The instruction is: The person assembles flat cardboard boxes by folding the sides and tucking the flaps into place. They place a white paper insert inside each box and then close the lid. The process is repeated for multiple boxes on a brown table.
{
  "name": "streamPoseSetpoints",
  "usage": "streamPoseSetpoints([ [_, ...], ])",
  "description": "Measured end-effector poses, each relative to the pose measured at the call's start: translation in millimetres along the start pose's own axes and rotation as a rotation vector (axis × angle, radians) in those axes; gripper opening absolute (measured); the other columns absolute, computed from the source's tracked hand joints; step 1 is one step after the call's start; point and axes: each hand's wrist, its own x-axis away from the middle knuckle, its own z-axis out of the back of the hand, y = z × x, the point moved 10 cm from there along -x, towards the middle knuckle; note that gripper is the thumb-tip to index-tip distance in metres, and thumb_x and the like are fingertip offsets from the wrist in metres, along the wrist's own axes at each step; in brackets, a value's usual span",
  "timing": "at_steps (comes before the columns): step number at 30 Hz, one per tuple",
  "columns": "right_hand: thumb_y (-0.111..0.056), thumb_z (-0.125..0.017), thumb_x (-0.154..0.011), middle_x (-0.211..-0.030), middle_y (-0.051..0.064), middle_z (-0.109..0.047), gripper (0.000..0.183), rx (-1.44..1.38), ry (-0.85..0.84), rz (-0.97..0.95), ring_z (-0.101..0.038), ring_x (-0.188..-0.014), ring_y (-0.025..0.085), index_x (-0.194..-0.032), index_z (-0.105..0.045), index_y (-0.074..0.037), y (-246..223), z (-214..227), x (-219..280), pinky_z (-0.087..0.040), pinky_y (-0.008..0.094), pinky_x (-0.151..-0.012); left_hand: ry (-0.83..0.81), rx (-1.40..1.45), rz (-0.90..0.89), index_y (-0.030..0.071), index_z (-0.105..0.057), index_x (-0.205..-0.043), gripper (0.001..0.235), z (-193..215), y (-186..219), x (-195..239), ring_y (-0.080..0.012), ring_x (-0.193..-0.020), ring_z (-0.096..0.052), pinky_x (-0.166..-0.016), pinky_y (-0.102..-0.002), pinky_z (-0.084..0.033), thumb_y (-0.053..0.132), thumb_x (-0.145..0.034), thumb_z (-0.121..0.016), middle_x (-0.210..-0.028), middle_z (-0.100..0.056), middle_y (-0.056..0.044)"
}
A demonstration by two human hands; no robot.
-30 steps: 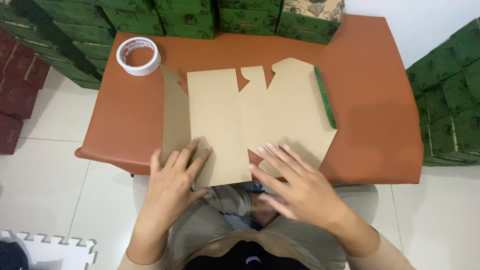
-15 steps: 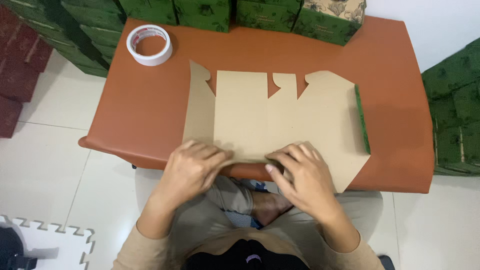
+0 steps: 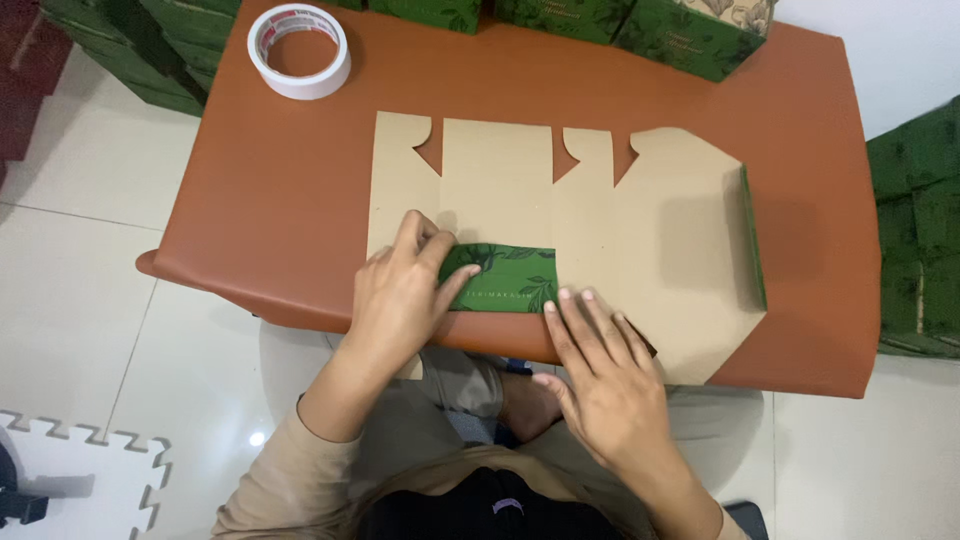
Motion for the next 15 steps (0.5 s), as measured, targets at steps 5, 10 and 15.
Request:
streamPoseSetpoints([
  [5, -0.036, -0.052, -0.1, -0.153, 0.008, -0.052, 0.056, 0.041, 0.04, 0.012, -0.041, -0.146, 0.028, -0.148, -0.05, -0.007, -12, -7, -8, -0.027, 0.052, -0.122, -0.009, 0.113, 0.01, 0.02, -0.054, -0.13, 0.049, 14, -4, -4, -0.0233, -0.091, -0.06, -0.052, -0.043, -0.053, 0.042, -0.091, -0.073, -0.099, -0.05, -0.003],
  [10, -0.04, -0.047, -0.102, -0.153, 0.008, -0.052, 0.058, 0.076, 0.042, -0.021, -0.038, -0.148, 0.026, -0.149, -0.049, -0.007, -30, -20, -20, -0.025, 0.058, -0.121, -0.081, 0.227, 0.03, 0.017, -0.055, -0.122, 0.034, 5, -16, -6, -0.0211, -0.074, -0.061, -0.049, -0.043, -0.049, 0.034, -0.095, -0.069, -0.091, -0.053, 0.003],
  [15, -0.027, -0.046, -0.102, -0.149, 0.019, -0.053, 0.047, -0.195, 0.046, 0.125, -0.034, -0.149, 0.032, -0.138, -0.055, 0.002, -77, -35, -53, -0.012, 0.063, -0.121, -0.161, 0.22, -0.024, 0.009, -0.063, -0.126, 0.04, 20, 2, -16, -0.0322, -0.076, -0.07, -0.063, -0.046, -0.058, 0.019, -0.089, -0.073, -0.091, -0.057, -0.006],
])
